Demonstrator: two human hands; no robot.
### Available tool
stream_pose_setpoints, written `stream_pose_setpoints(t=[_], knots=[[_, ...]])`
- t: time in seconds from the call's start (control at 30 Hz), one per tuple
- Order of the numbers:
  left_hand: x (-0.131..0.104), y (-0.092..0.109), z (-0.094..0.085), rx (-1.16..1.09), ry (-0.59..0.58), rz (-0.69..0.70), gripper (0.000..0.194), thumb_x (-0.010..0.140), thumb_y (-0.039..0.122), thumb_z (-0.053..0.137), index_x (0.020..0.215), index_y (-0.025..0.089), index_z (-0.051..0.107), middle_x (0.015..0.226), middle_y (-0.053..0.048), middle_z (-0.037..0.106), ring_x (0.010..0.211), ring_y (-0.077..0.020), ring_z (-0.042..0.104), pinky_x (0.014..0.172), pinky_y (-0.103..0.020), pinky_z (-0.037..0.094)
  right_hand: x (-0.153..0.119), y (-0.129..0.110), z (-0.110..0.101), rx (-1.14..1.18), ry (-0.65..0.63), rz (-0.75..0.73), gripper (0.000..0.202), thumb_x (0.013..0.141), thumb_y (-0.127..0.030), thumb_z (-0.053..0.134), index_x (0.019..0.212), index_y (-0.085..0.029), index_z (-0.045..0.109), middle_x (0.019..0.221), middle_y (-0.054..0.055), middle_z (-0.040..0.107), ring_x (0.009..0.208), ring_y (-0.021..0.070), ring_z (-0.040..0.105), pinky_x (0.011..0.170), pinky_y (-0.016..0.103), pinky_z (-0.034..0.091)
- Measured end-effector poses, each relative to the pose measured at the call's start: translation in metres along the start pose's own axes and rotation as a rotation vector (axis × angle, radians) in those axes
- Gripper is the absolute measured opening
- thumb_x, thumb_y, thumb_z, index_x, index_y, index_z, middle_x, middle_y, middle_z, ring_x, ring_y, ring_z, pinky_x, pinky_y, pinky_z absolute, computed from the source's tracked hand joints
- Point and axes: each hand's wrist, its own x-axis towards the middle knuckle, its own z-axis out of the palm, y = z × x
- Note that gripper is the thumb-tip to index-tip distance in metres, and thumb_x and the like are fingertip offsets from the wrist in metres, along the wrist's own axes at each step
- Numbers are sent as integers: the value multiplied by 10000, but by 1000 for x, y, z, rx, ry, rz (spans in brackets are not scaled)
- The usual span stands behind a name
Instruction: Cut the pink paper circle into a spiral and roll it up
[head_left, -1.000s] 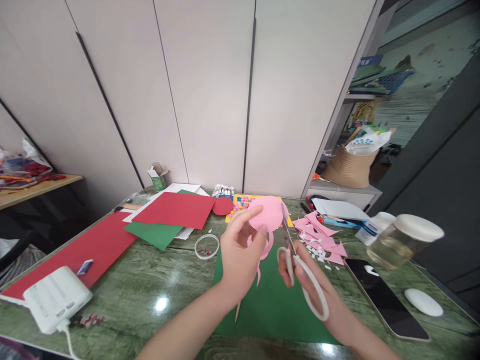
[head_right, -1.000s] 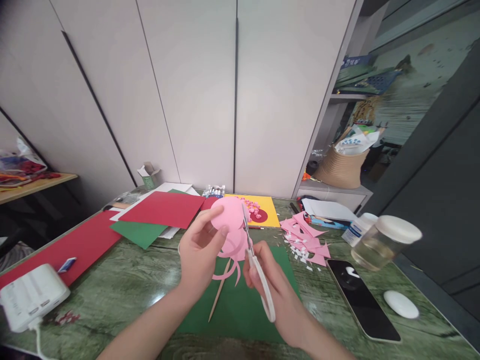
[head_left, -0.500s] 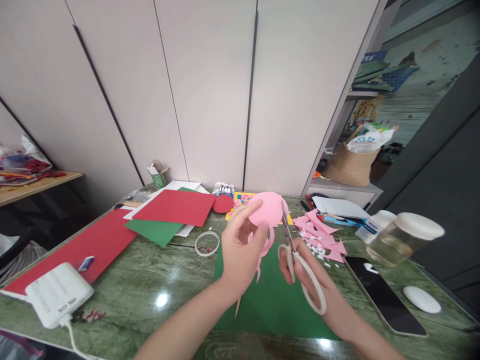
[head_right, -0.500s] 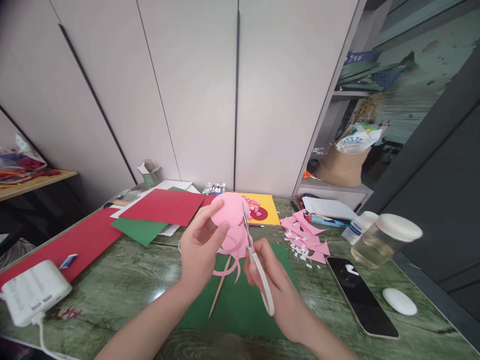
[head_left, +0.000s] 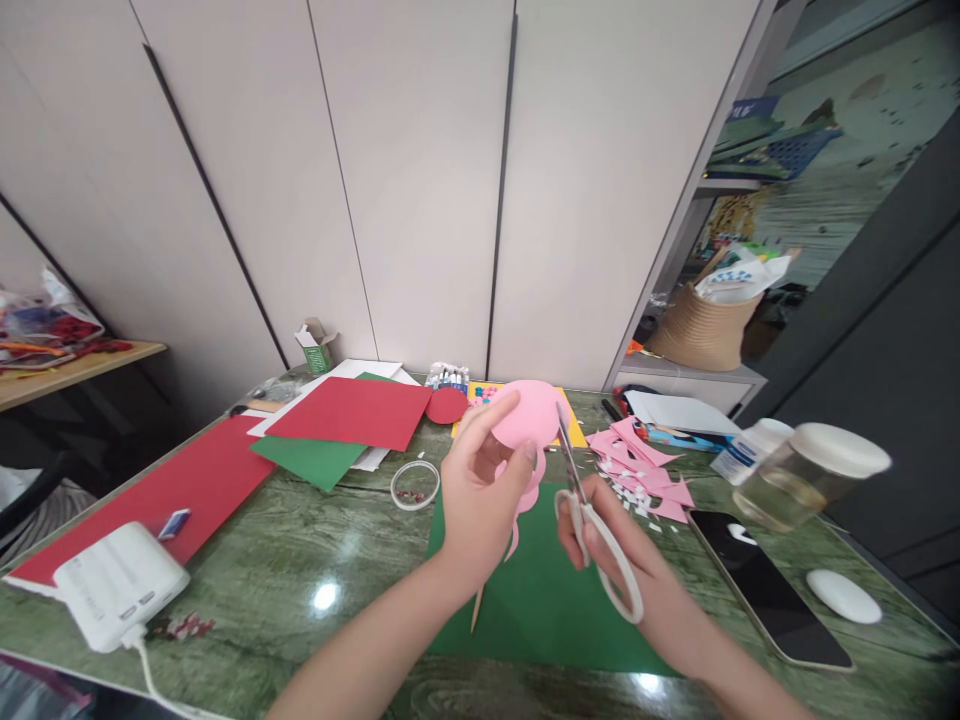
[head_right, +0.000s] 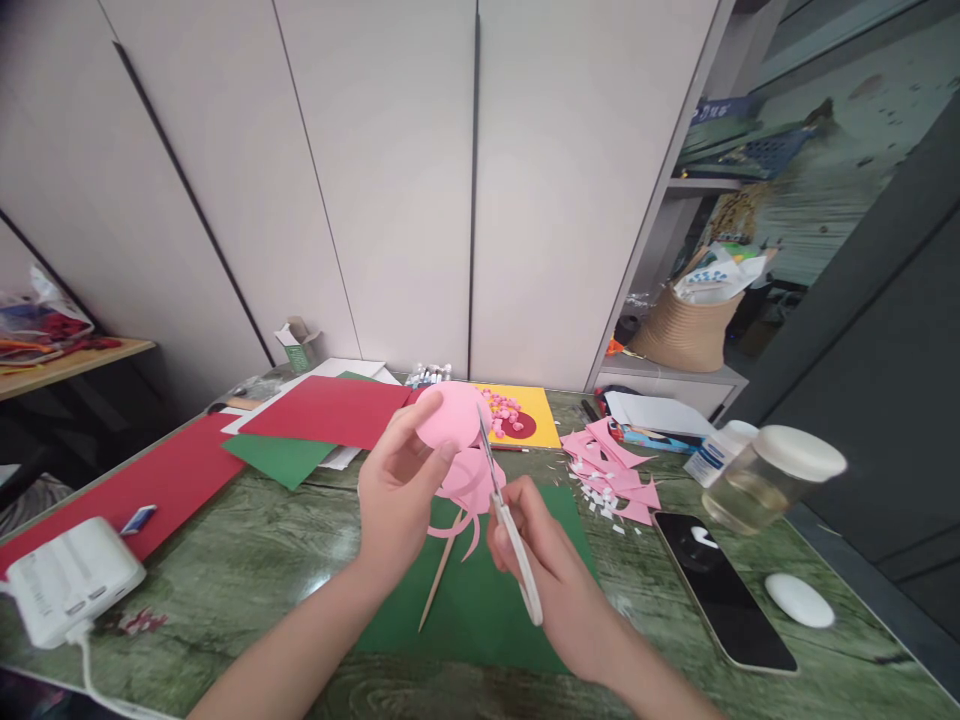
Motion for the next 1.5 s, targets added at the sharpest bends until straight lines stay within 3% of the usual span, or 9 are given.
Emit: stream_pose_setpoints(t=[0.17,0.53,0.87,1.5], knots=[[0,2,1,18,21,-14,352,735,179,641,1081,241,640,1110,-66,579,1003,-178,561,724,-246,517,0,0,0,10,-10,4,288,932,-488,315,807,-230,339,713,-25,379,654,137,334,612,267,318],[2,-2,-1,2,26,34,366,744,158,632,1101,243,621,1147,-58,572,1106,-183,523,898,-299,475,2,-2,-1,-38,-39,13,301,932,-490,322,789,-224,327,707,-24,377,635,130,319,584,264,298],[2,-2,-2,102,-33,64,361,746,121,602,1092,224,623,1160,-72,567,1125,-188,518,911,-293,469,1,-5,-5,-21,-29,-18,270,935,-474,312,841,-226,364,722,-15,388,674,146,357,636,287,325],[1,-2,-2,92,-57,58,336,768,127,591,1086,232,621,1136,-64,577,1101,-176,526,901,-284,465,1,-1,-4,-41,-14,-10,281,930,-491,302,847,-232,375,733,-15,406,692,154,366,652,287,319]])
